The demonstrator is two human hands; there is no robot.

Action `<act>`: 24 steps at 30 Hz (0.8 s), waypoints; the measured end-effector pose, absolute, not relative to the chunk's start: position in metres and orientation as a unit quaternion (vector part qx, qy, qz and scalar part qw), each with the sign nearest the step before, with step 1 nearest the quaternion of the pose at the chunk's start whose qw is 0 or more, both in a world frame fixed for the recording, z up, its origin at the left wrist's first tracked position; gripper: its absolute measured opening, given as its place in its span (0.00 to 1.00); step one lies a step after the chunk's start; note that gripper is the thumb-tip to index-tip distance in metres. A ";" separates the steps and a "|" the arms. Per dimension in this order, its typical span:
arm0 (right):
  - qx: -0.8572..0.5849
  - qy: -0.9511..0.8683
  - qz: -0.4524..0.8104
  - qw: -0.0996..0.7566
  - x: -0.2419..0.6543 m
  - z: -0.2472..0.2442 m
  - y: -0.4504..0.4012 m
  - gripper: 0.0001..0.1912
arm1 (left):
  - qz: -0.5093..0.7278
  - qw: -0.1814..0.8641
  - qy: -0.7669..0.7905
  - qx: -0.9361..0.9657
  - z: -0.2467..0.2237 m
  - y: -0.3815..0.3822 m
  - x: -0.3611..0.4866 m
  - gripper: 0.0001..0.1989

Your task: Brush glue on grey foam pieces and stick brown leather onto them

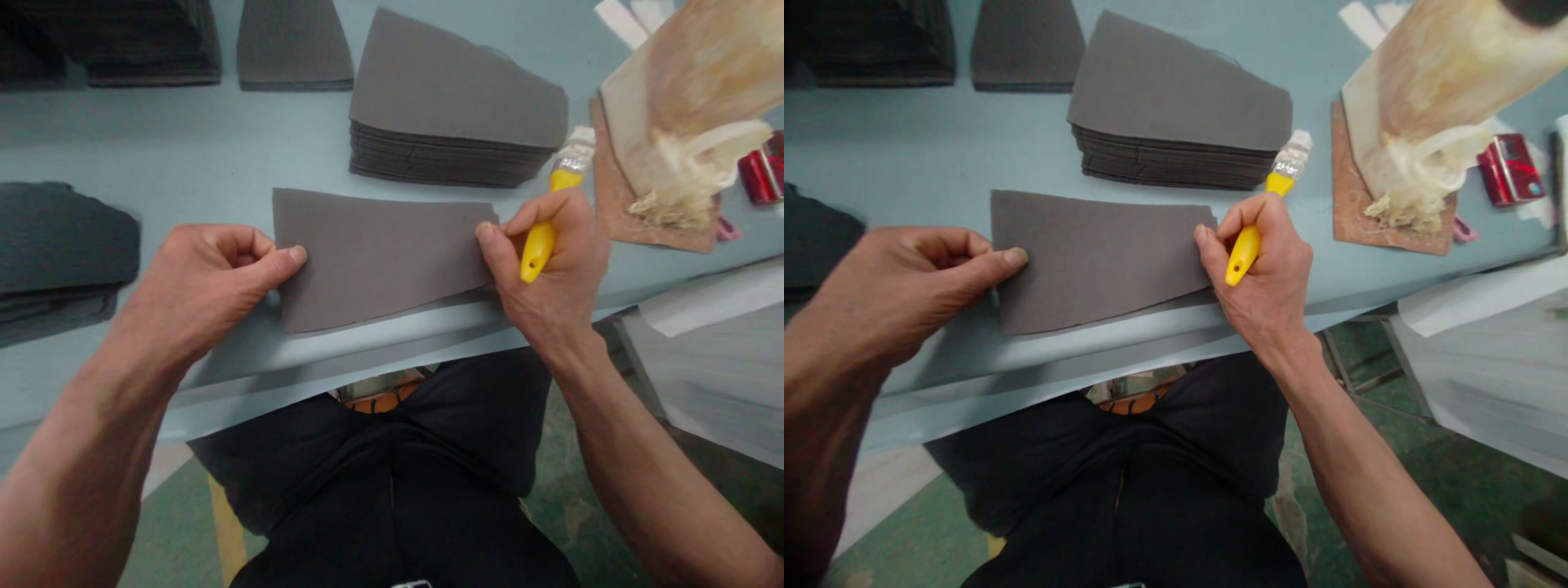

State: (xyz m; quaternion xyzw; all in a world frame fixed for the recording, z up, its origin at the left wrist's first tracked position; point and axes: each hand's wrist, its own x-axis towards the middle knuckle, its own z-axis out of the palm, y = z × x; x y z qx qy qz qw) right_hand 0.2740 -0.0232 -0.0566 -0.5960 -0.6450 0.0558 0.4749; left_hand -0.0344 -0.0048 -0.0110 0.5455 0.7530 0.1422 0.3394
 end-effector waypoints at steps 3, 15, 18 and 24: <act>-0.611 -0.638 0.053 0.467 0.274 -0.058 -0.022 0.13 | 0.140 0.330 0.757 0.547 -0.011 -0.005 -0.034 0.28; -0.595 -0.655 0.077 0.458 0.282 -0.069 -0.019 0.17 | 0.151 0.319 0.735 0.578 -0.015 -0.006 -0.036 0.26; -0.598 -0.658 0.065 0.454 0.282 -0.068 -0.020 0.17 | 0.155 0.309 0.728 0.592 -0.013 -0.009 -0.032 0.24; -0.590 -0.671 0.036 0.447 0.279 -0.065 -0.021 0.15 | 0.160 0.265 0.724 0.616 -0.013 -0.011 -0.023 0.22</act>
